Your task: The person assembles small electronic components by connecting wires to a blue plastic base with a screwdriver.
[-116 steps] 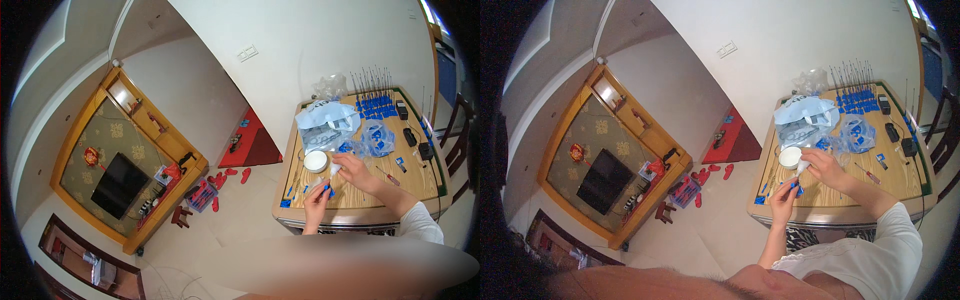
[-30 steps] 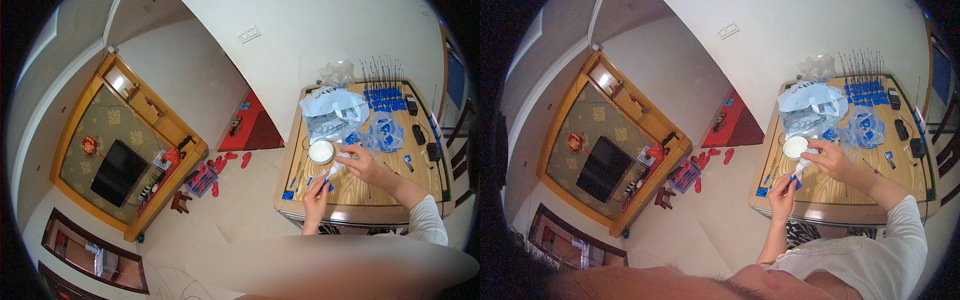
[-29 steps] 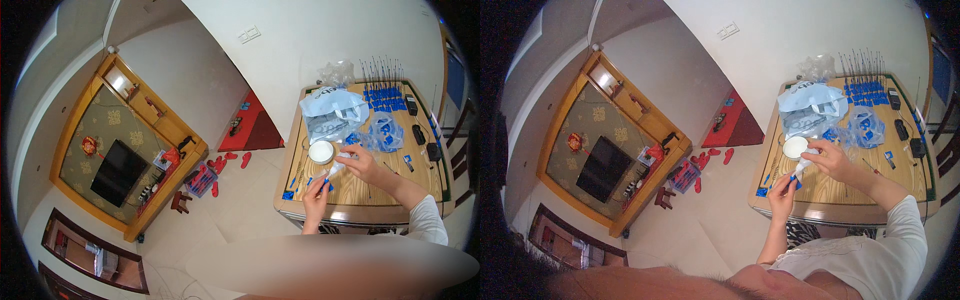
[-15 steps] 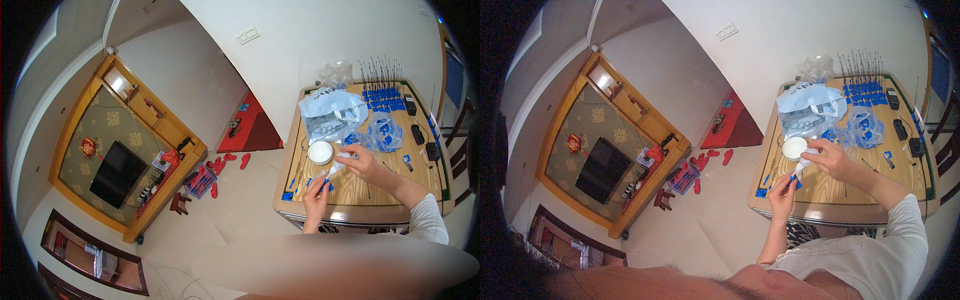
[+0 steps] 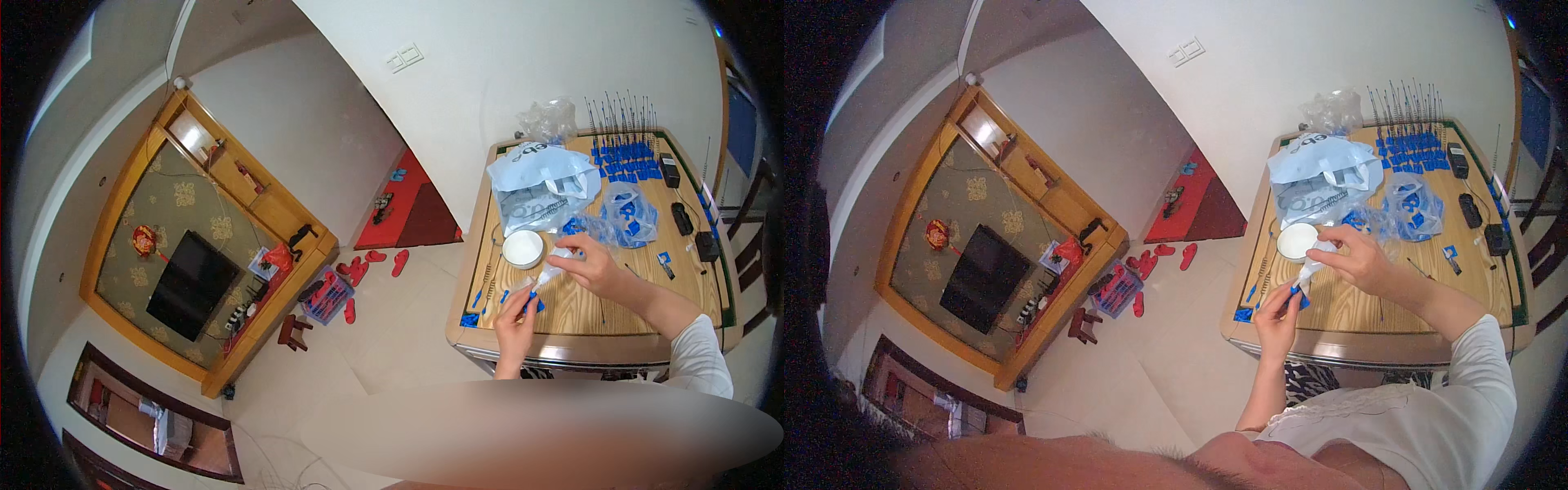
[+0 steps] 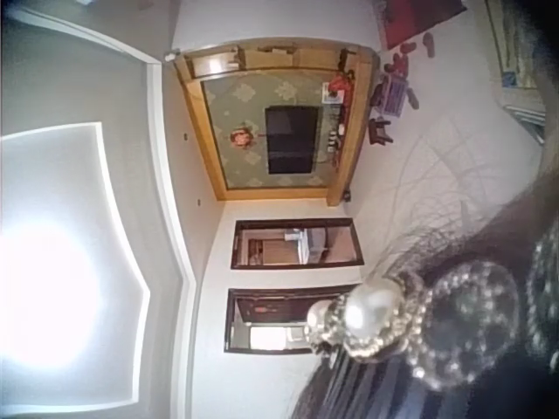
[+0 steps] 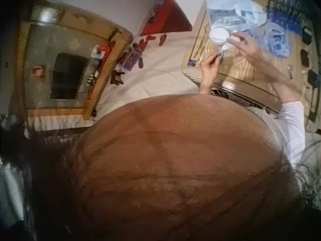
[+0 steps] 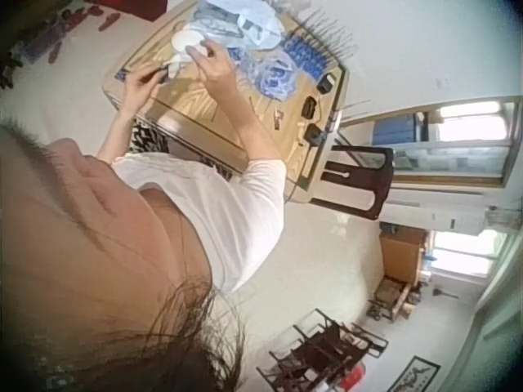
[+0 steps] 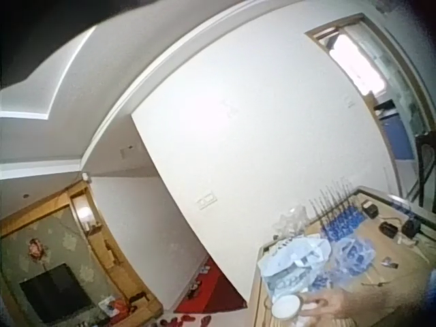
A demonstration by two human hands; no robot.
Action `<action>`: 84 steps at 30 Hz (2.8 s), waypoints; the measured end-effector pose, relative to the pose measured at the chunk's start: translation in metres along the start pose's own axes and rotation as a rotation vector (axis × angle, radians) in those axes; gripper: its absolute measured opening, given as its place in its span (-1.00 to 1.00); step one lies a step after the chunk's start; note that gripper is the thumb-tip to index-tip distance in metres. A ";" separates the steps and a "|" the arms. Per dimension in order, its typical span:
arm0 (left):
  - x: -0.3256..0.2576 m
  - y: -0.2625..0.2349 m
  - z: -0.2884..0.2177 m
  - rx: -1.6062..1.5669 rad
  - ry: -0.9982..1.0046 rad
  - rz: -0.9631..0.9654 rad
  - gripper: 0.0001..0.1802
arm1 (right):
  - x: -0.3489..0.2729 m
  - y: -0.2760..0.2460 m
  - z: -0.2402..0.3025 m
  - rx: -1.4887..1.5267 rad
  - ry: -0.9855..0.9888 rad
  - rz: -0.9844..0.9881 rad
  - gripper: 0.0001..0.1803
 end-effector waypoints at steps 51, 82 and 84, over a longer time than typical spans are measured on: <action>-0.002 0.000 0.004 -0.034 0.002 0.010 -0.73 | -0.003 0.001 0.002 0.007 0.052 0.002 -0.61; -0.005 0.002 0.009 -0.155 -0.051 0.033 -0.76 | 0.001 -0.002 0.008 0.026 0.047 -0.034 -0.60; -0.006 0.001 0.013 -0.161 -0.056 0.033 -0.76 | 0.001 -0.001 0.008 0.034 0.053 -0.032 -0.58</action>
Point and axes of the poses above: each hand's wrist, its own x-axis towards the middle knuckle, its own y-axis out of the palm, z = x × y, the point moved 3 cm from there along x, towards the middle knuckle, and after that the axes turned 5 degrees about x, right-handed, at the moved point
